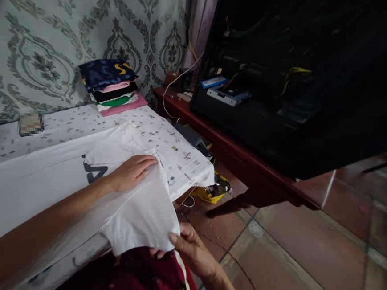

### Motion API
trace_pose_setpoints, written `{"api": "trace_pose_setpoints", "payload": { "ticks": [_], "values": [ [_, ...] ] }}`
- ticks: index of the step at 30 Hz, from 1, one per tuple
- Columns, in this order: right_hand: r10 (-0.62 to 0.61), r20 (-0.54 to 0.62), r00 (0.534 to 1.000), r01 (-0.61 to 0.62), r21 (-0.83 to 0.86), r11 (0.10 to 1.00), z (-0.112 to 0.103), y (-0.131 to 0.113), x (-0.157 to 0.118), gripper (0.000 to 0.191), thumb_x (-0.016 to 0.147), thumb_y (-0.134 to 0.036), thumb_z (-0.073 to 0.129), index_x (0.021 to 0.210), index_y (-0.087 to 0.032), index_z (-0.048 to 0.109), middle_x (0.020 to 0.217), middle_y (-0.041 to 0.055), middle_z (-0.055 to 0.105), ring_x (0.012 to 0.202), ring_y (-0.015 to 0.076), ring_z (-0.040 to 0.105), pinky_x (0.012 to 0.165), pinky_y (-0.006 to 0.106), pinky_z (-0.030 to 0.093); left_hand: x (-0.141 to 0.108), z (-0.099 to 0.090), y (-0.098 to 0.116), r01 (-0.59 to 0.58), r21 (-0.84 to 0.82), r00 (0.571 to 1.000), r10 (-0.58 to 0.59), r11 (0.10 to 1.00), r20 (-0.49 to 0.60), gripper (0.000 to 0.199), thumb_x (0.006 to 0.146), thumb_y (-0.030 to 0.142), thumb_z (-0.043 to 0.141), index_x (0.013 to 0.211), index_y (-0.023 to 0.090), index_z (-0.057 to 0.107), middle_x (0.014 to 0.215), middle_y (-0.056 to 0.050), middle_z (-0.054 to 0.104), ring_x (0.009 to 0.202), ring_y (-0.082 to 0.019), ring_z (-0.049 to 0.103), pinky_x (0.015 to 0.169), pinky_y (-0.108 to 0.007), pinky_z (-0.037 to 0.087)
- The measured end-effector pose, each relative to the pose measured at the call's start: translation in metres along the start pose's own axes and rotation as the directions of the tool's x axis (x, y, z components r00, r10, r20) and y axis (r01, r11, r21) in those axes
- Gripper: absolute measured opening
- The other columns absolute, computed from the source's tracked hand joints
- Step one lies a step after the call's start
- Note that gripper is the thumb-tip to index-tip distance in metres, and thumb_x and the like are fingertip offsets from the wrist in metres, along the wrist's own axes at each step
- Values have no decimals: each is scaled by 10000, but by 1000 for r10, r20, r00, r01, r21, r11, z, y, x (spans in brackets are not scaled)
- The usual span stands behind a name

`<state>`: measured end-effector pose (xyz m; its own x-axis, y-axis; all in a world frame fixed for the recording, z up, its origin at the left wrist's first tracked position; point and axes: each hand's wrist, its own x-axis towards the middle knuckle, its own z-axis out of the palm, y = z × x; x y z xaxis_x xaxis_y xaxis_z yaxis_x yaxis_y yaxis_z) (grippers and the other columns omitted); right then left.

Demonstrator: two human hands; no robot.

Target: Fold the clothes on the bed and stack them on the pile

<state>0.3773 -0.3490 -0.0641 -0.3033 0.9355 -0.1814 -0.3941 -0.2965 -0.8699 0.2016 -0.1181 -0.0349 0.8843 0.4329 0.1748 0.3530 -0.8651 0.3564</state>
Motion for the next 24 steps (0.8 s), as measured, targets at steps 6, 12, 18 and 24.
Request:
{"api": "trace_pose_setpoints", "payload": {
  "ticks": [6, 12, 18, 24],
  "values": [
    [53, -14, 999, -54, -173, 983, -3, -3, -1, 401, 859, -555, 661, 810, -185, 808, 818, 90, 749, 738, 201, 663, 734, 324, 528, -30, -15, 17, 47, 1, 999, -47, 999, 22, 405, 1022, 241, 379, 1413, 178, 466, 1491, -112, 508, 1382, -228, 463, 1173, -441, 394],
    [76, 39, 996, -60, -313, 948, -5, -30, 9, 475, 855, -623, 611, 706, -208, 787, 723, 70, 727, 739, 231, 650, 779, 367, 518, -140, -37, 64, 104, 6, 994, -105, 995, 28, 486, 1009, 450, 461, 1424, 196, 459, 1460, -132, 539, 1359, -250, 489, 1131, -457, 440],
    [57, -102, 993, -83, -276, 958, -5, -54, 37, 469, 657, -678, 770, 583, -227, 666, 528, 26, 581, 526, 180, 522, 556, 339, 476, -245, -35, 92, 278, 347, 960, -268, 896, -77, 491, 975, 361, 521, 1436, 202, 467, 1452, -117, 568, 1335, -256, 524, 1117, -481, 447],
    [-27, -186, 982, -43, -361, 932, -15, -62, 59, 455, 663, -710, 735, 625, -276, 601, 516, 22, 551, 491, 207, 527, 542, 403, 505, -311, -37, 92, 388, 483, 920, -357, 785, -159, 477, 918, 211, 498, 1393, 245, 532, 1385, -61, 640, 1252, -234, 599, 1030, -399, 514]
  ]
}}
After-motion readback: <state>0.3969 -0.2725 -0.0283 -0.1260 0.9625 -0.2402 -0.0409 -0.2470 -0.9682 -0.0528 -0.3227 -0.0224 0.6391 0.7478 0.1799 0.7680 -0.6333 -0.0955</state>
